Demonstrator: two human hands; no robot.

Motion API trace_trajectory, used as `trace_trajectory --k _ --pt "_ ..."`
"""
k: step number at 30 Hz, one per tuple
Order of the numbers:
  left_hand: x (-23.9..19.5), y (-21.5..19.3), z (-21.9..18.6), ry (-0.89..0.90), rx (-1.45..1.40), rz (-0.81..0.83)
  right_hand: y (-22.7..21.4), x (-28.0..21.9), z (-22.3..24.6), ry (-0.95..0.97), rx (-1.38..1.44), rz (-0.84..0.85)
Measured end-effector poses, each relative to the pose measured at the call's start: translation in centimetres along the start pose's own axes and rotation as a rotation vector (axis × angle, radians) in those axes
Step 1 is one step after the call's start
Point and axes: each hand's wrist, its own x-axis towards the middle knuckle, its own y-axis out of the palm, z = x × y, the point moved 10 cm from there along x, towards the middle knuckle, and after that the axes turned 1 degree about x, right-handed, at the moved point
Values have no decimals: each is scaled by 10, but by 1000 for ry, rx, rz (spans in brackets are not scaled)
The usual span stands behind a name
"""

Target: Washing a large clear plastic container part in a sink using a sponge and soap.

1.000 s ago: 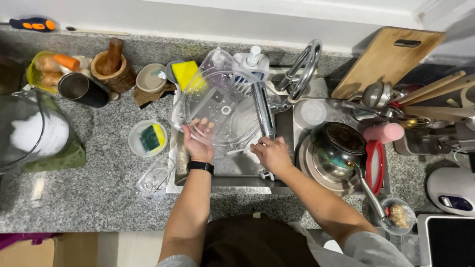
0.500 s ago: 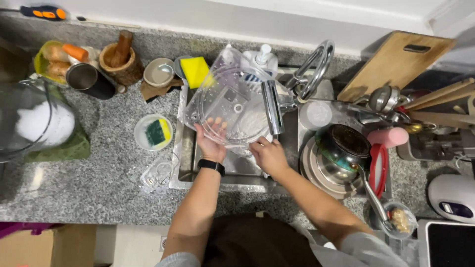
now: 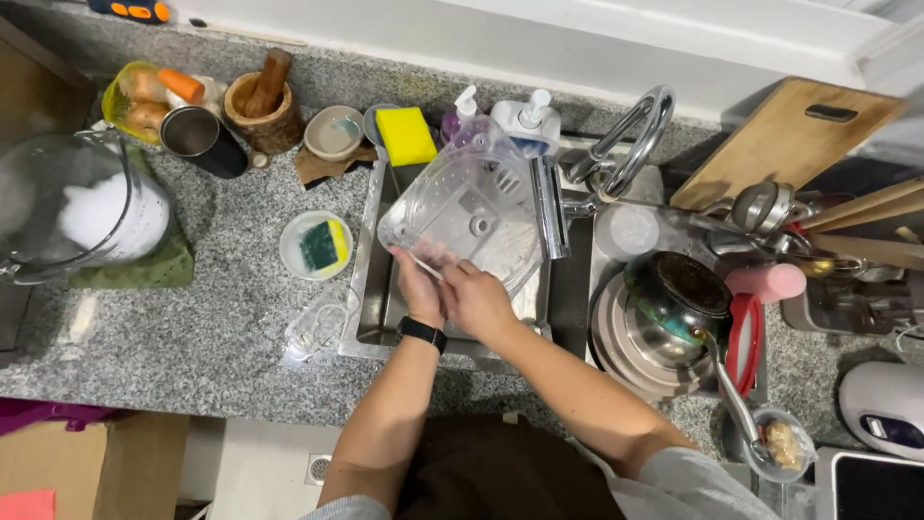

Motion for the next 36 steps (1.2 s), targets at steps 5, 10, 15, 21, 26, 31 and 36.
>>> trace_trajectory --k 5,10,15,21,26,31,36 --pt "1 -13 -9 91 170 -77 -1 6 -8 47 -26 94" --pt "25 -22 16 27 164 -48 5 1 -37 34 -150 166" --pt "22 -30 24 -49 376 -94 24 24 -75 70 -260 170" --pt "58 -66 59 -212 415 -126 38 28 -76 23 -379 277" --pt "13 -29 38 -292 403 -84 49 39 -100 76 -397 339" --pt "37 -34 66 -341 356 24 53 34 -104 69 -438 398" --pt "46 -19 90 -416 322 108 54 42 -102 185 -286 447"
